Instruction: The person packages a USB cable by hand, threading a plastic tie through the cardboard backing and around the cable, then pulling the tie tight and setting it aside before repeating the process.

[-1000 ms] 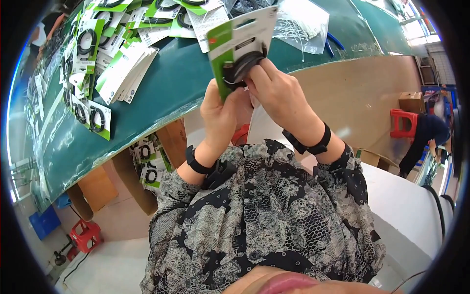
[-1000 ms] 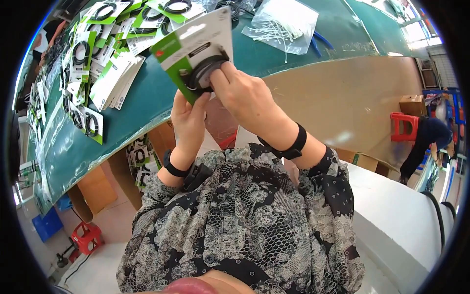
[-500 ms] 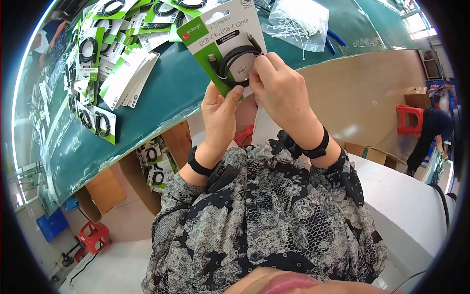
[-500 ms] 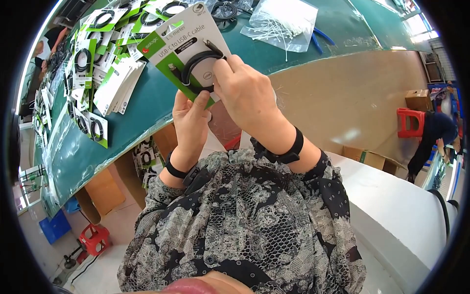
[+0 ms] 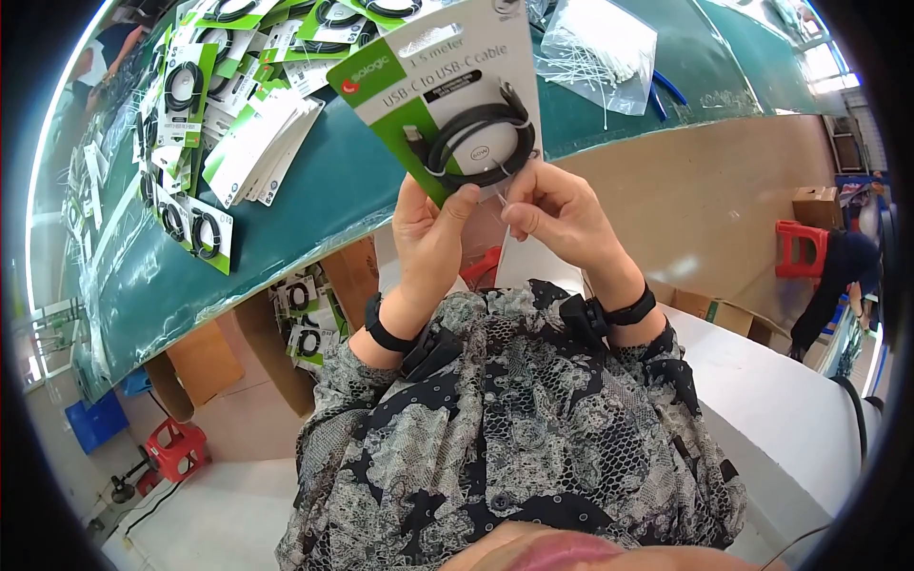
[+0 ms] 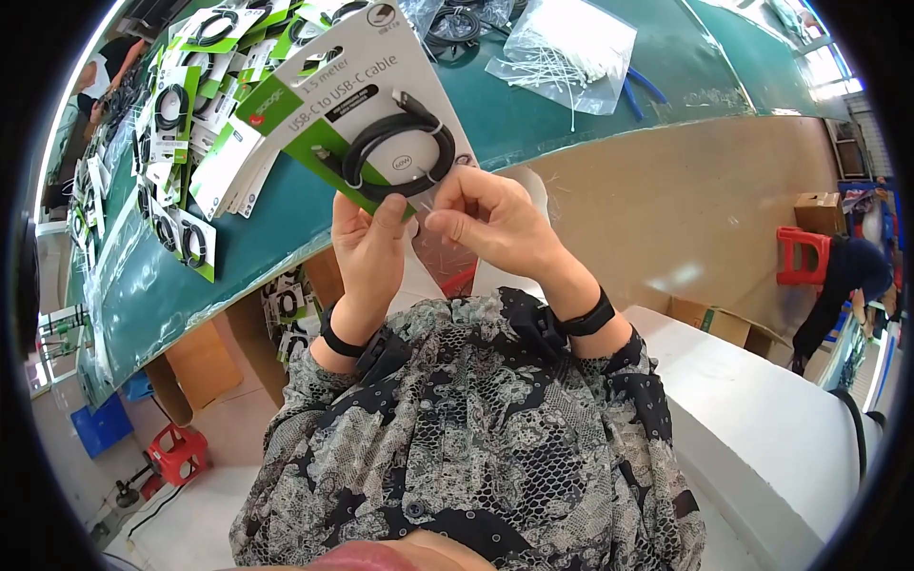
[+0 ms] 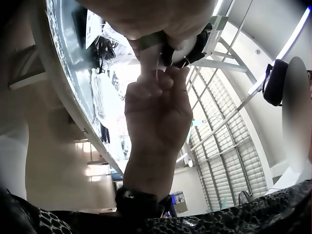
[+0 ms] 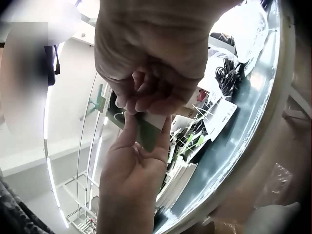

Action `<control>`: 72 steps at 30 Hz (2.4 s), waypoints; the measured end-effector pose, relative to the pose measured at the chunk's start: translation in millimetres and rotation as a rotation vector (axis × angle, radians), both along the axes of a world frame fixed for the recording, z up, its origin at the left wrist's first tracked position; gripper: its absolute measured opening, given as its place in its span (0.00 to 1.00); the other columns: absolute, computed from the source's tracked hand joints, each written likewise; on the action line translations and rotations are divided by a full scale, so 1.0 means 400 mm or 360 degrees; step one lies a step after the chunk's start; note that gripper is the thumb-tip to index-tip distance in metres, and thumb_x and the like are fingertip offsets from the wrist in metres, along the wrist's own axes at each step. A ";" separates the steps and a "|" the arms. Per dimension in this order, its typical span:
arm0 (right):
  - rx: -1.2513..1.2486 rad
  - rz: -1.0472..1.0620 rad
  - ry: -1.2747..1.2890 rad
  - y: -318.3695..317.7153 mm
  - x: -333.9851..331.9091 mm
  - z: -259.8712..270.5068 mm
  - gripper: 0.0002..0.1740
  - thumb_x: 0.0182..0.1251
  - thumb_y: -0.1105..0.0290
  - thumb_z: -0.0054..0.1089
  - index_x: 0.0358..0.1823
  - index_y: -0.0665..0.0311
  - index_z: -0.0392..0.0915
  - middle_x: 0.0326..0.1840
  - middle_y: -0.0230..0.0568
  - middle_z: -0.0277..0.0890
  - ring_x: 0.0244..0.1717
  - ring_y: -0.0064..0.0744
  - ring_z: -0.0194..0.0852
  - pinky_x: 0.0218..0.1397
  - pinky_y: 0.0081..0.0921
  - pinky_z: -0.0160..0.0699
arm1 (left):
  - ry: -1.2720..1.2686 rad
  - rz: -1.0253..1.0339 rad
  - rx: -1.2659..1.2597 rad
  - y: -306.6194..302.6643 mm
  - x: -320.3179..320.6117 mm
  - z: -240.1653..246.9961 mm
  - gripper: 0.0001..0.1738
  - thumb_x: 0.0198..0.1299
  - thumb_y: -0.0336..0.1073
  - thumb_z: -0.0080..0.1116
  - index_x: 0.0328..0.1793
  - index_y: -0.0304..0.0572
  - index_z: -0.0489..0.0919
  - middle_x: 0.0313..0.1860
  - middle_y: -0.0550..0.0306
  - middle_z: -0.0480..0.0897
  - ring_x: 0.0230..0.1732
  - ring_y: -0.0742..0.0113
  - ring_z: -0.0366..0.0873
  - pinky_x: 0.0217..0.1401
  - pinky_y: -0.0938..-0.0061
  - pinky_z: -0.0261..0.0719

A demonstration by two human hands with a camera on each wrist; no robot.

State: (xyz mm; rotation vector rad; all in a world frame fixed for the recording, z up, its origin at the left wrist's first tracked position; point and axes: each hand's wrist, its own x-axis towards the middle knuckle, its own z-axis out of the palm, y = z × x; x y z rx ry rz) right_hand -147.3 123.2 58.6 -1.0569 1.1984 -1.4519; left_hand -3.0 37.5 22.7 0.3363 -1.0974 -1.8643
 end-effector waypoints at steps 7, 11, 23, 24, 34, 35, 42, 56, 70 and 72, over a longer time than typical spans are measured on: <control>-0.0029 0.0008 0.0519 0.004 0.011 0.031 0.11 0.62 0.69 0.65 0.30 0.66 0.73 0.28 0.32 0.74 0.27 0.19 0.72 0.30 0.16 0.70 | 0.0070 -0.0057 0.0036 -0.012 0.013 -0.004 0.23 0.63 0.20 0.53 0.64 0.41 0.67 0.58 0.56 0.77 0.57 0.70 0.74 0.60 0.74 0.72; -0.0108 -0.0024 0.0593 0.009 0.018 0.037 0.10 0.61 0.70 0.66 0.30 0.66 0.73 0.26 0.33 0.74 0.27 0.21 0.72 0.31 0.18 0.70 | 0.0123 -0.0119 0.0185 -0.011 0.013 0.006 0.23 0.63 0.20 0.54 0.64 0.41 0.67 0.57 0.56 0.77 0.57 0.70 0.74 0.61 0.74 0.72; -0.0115 0.0012 0.0630 0.010 0.013 0.029 0.10 0.59 0.69 0.68 0.31 0.66 0.74 0.28 0.33 0.75 0.27 0.21 0.72 0.31 0.19 0.70 | 0.0090 -0.0050 0.0031 -0.008 0.011 -0.006 0.22 0.63 0.21 0.54 0.64 0.40 0.67 0.57 0.56 0.77 0.57 0.70 0.74 0.61 0.73 0.71; -0.0106 -0.0006 0.0593 0.009 0.015 0.029 0.10 0.58 0.70 0.68 0.30 0.66 0.74 0.27 0.34 0.75 0.26 0.23 0.71 0.30 0.20 0.70 | 0.0086 -0.0047 0.0029 -0.009 0.009 -0.006 0.22 0.63 0.21 0.54 0.64 0.40 0.67 0.57 0.56 0.77 0.57 0.70 0.74 0.61 0.73 0.71; -0.0139 -0.0443 0.0243 0.016 0.064 0.035 0.06 0.63 0.75 0.63 0.36 0.69 0.75 0.29 0.34 0.75 0.27 0.19 0.72 0.31 0.14 0.72 | 0.0045 -0.0052 0.0047 -0.012 0.007 -0.003 0.23 0.64 0.21 0.53 0.65 0.40 0.66 0.58 0.56 0.76 0.57 0.69 0.74 0.61 0.73 0.72; -0.0138 -0.0442 0.0245 0.012 0.066 0.034 0.06 0.63 0.75 0.63 0.36 0.69 0.75 0.29 0.34 0.75 0.27 0.19 0.72 0.31 0.14 0.72 | 0.0054 -0.0051 0.0057 -0.011 0.004 -0.005 0.23 0.64 0.21 0.52 0.65 0.41 0.66 0.58 0.56 0.76 0.57 0.69 0.74 0.61 0.73 0.72; -0.0148 -0.0455 0.0094 0.004 0.074 0.038 0.04 0.65 0.77 0.59 0.38 0.70 0.74 0.30 0.35 0.76 0.27 0.19 0.73 0.32 0.14 0.74 | 0.0080 -0.0022 0.0116 -0.025 0.004 0.009 0.22 0.65 0.22 0.51 0.65 0.41 0.66 0.58 0.56 0.75 0.57 0.69 0.73 0.60 0.72 0.72; 0.0044 -0.0028 0.0322 -0.007 0.021 0.003 0.04 0.64 0.75 0.61 0.35 0.66 0.75 0.26 0.29 0.75 0.25 0.15 0.73 0.29 0.14 0.72 | 0.0047 -0.0025 0.0027 -0.031 0.009 -0.009 0.24 0.64 0.21 0.52 0.67 0.39 0.65 0.58 0.56 0.76 0.57 0.70 0.73 0.61 0.73 0.71; -0.0249 -0.0709 0.0965 0.002 0.088 0.042 0.05 0.59 0.82 0.61 0.37 0.70 0.75 0.29 0.37 0.78 0.28 0.21 0.76 0.32 0.19 0.76 | -0.0004 0.0076 0.0054 -0.036 0.012 0.001 0.22 0.64 0.22 0.53 0.64 0.39 0.67 0.54 0.59 0.77 0.53 0.74 0.73 0.56 0.77 0.72; -0.0320 -0.0729 0.1149 -0.004 0.083 0.049 0.06 0.58 0.82 0.62 0.36 0.70 0.76 0.29 0.37 0.78 0.27 0.23 0.76 0.31 0.20 0.76 | -0.0017 0.0085 -0.0040 -0.030 0.013 -0.001 0.21 0.64 0.22 0.53 0.63 0.38 0.68 0.53 0.60 0.77 0.52 0.75 0.73 0.55 0.78 0.73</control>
